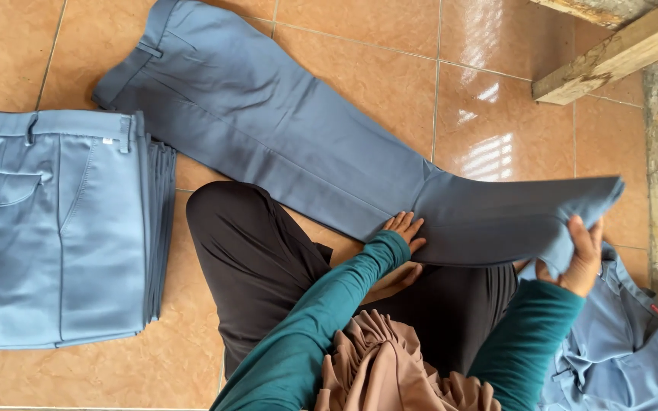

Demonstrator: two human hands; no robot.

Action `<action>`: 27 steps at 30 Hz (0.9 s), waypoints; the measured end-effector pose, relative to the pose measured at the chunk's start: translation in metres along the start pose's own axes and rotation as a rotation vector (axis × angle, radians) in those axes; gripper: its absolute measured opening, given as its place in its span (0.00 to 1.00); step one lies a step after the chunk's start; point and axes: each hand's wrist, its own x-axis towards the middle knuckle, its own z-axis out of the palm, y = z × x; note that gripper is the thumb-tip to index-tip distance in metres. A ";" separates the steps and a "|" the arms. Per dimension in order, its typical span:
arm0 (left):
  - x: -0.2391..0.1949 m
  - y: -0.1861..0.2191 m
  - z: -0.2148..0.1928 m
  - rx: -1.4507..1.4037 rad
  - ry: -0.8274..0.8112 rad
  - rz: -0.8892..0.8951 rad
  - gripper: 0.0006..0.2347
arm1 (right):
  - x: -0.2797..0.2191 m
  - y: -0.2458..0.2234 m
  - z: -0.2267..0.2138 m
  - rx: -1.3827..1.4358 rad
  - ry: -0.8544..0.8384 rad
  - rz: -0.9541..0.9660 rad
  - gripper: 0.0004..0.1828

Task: The person sits on a tiled floor and folds several pairs of blue trousers by hand. They smooth the fabric, fold the legs together, and then fold the trousers into neat rectangles, stacking them on the floor.

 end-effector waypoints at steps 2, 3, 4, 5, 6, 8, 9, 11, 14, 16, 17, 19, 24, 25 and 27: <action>0.010 -0.012 -0.016 -0.256 0.071 -0.006 0.31 | 0.001 0.009 0.042 -0.136 0.024 -0.015 0.31; 0.013 -0.019 -0.023 -0.512 0.138 -0.012 0.30 | 0.001 0.015 0.063 -0.270 0.052 -0.028 0.26; 0.042 -0.056 -0.017 -0.510 0.140 -0.016 0.30 | 0.005 0.036 0.079 -0.269 0.050 -0.025 0.26; 0.071 -0.096 -0.011 -0.438 0.140 -0.031 0.30 | 0.009 0.059 0.096 -0.233 -0.057 -0.019 0.29; 0.099 -0.136 -0.007 -0.366 0.140 -0.047 0.31 | 0.013 0.081 0.114 -0.195 -0.163 -0.015 0.32; 0.097 -0.205 -0.068 -0.995 0.116 -0.296 0.30 | -0.020 0.093 0.164 -0.285 -0.308 0.052 0.36; 0.096 -0.241 -0.101 -1.628 0.087 -0.538 0.31 | -0.036 0.098 0.191 -0.377 -0.454 0.107 0.40; 0.054 -0.292 -0.154 -1.684 0.268 -0.557 0.34 | -0.044 0.118 0.202 -0.333 -0.519 0.165 0.40; 0.021 -0.322 -0.198 -1.272 0.431 -0.836 0.42 | -0.036 0.163 0.183 -0.381 -0.495 0.195 0.36; 0.018 -0.327 -0.187 -0.794 0.386 -1.053 0.47 | -0.011 0.204 0.140 -0.472 -0.406 0.162 0.32; 0.020 -0.330 -0.166 -0.662 0.493 -1.014 0.34 | 0.007 0.227 0.110 -0.663 -0.314 0.088 0.30; 0.014 -0.318 -0.159 -0.528 0.602 -0.972 0.26 | 0.033 0.260 0.054 -0.848 -0.224 0.009 0.27; -0.028 -0.266 -0.226 -0.457 0.690 -0.932 0.20 | 0.030 0.276 0.005 -0.805 -0.050 0.305 0.32; -0.022 -0.273 -0.216 -0.458 0.688 -0.937 0.20 | 0.030 0.285 0.004 -0.808 -0.052 0.309 0.32; -0.009 -0.287 -0.197 -0.220 0.648 -1.087 0.30 | 0.031 0.303 0.004 -0.801 -0.071 0.336 0.33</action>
